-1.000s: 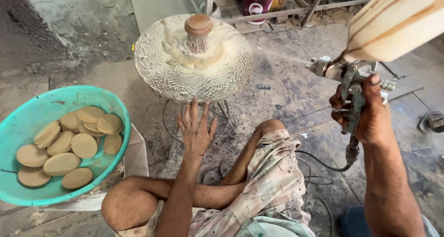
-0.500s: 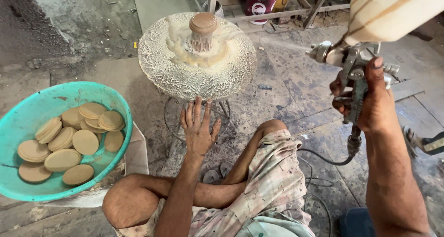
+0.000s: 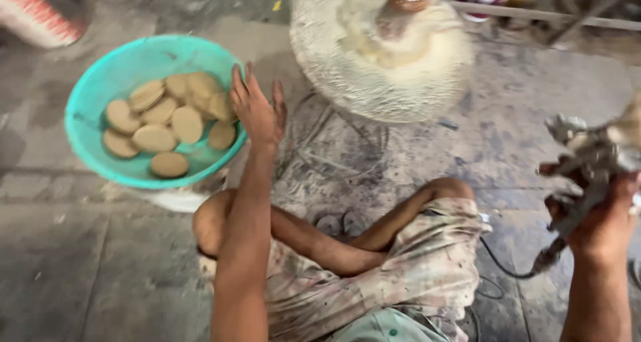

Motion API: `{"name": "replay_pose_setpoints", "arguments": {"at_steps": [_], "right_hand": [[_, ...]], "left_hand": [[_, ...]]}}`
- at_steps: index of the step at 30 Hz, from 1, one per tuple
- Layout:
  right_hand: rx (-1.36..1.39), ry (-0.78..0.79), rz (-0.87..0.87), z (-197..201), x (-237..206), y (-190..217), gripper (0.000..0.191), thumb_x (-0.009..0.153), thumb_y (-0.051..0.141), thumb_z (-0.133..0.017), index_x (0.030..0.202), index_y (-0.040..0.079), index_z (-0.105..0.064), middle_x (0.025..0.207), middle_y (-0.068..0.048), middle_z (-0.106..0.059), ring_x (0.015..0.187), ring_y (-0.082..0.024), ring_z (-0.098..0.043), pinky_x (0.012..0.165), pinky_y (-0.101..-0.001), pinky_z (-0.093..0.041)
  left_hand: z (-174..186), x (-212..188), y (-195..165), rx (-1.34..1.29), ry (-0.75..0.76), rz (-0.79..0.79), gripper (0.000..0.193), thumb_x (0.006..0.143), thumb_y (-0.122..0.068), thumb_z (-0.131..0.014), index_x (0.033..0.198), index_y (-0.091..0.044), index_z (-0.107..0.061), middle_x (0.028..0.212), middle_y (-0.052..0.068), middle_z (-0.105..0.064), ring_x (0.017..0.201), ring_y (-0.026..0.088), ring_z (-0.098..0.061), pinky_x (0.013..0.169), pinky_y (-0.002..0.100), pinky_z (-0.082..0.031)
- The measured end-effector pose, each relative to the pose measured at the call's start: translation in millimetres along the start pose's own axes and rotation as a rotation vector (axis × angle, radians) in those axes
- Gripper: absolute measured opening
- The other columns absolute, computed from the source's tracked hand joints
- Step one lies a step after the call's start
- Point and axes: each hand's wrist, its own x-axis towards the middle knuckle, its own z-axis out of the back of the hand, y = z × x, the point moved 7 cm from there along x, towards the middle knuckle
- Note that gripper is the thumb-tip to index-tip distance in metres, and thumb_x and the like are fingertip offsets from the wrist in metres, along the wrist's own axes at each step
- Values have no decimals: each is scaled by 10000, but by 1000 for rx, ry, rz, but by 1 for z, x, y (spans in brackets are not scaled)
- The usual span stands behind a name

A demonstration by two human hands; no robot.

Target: The person places small circular wooden objects onto a rotating stand and sprays them with a spray gun. A coworker removes the finished pieces and returns them to a nearby basin. The person repeats this cycle throughout the clip.

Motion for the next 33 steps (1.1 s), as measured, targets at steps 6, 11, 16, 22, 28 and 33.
{"name": "replay_pose_setpoints", "arguments": {"at_steps": [6, 11, 16, 22, 28, 33], "right_hand": [[-27, -197, -86, 40, -18, -142, 593, 1100, 687, -472, 1348, 150, -504, 1112, -48, -643, 634, -170, -546, 547, -321, -454], [-454, -316, -186, 74, -48, -233, 595, 1190, 524, -479, 835, 47, -499, 661, 19, -421, 573, -83, -358, 514, -304, -256], [-413, -319, -260, 44, -62, -263, 505, 1105, 467, -518, 869, 24, -574, 631, 0, -481, 570, -104, -408, 493, -312, -313], [-417, -266, -367, 3, -68, -236, 514, 1061, 485, -538, 999, -19, -622, 641, -63, -569, 587, -134, -484, 510, -338, -393], [-353, -260, -396, 6, -68, -238, 520, 1002, 486, -549, 988, -15, -686, 639, -67, -556, 578, -163, -466, 512, -374, -364], [-577, -189, -247, 23, -61, -250, 611, 1057, 543, -488, 875, -11, -672, 610, -75, -531, 597, -151, -452, 541, -376, -383]], "left_hand": [[8, 10, 164, 489, 301, 497, 803, 882, -438, -648, 1608, -192, -407, 1523, 166, -511, 1334, 405, -501, 1067, 562, -436], [13, -2, 211, 687, 520, 768, 800, 905, -737, -628, 1449, -156, -546, 1508, 194, -527, 1366, 430, -502, 1107, 571, -434], [12, 10, 204, 651, 386, 745, 1033, 809, -565, -763, 1582, -55, -304, 1537, 296, -390, 1386, 492, -374, 1114, 583, -341], [2, 6, 197, 624, 421, 775, 1079, 796, -419, -814, 1646, -182, -194, 1557, 311, -333, 1364, 509, -370, 1109, 580, -360], [18, 7, 182, 412, 204, 818, 1095, 711, -398, -910, 1554, -189, -242, 1490, 331, -356, 1316, 504, -402, 1046, 549, -430], [15, 22, 153, -388, -319, 766, 851, 803, -296, -813, 1486, -115, -339, 1294, 215, -567, 1039, 349, -638, 851, 488, -539]]}}
